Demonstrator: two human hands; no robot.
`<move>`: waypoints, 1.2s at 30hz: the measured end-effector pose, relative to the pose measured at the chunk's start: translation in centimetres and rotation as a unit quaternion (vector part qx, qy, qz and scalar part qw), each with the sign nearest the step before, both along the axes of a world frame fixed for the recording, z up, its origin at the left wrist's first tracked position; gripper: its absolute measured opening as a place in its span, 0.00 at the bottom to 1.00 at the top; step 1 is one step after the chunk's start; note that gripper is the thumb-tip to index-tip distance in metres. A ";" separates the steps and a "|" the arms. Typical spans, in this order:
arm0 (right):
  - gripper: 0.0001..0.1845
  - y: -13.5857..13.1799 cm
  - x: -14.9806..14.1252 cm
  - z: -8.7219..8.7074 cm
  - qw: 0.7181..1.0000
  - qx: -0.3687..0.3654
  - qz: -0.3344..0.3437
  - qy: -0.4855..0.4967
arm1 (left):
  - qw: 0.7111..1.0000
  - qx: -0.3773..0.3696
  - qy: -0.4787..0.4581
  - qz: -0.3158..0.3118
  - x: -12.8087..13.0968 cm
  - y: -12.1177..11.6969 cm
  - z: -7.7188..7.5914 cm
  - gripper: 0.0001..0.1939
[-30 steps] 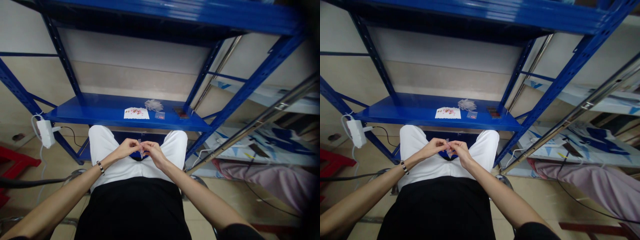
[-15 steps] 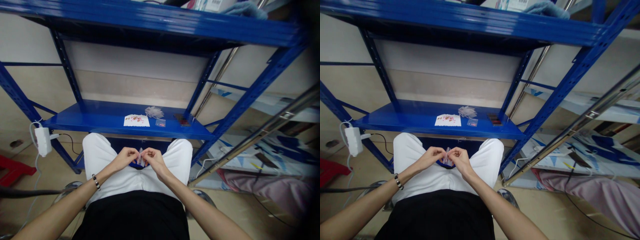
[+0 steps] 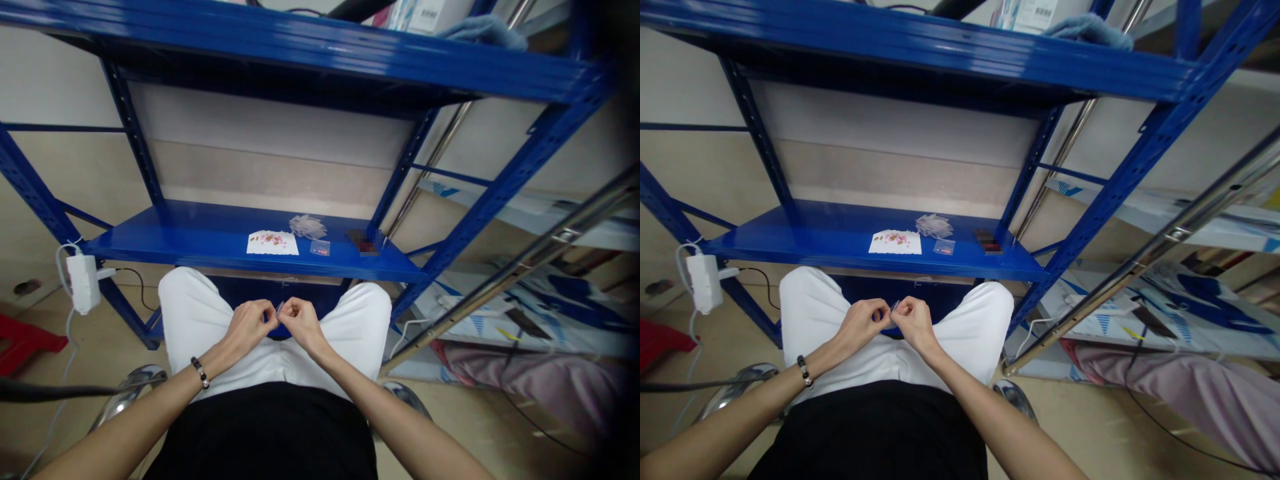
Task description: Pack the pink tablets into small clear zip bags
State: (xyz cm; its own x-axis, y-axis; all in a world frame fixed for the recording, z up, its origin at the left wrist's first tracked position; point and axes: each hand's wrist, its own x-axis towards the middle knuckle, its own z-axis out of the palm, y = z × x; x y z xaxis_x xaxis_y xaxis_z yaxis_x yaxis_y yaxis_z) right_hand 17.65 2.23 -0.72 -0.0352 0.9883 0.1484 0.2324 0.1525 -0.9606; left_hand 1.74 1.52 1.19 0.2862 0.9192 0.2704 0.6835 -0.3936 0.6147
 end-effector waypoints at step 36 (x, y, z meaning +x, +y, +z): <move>0.02 -0.3 1.5 -1.2 0.990 0.038 0.109 -0.081 | 0.968 -0.128 -0.169 -0.134 0.2 0.7 -2.2 0.08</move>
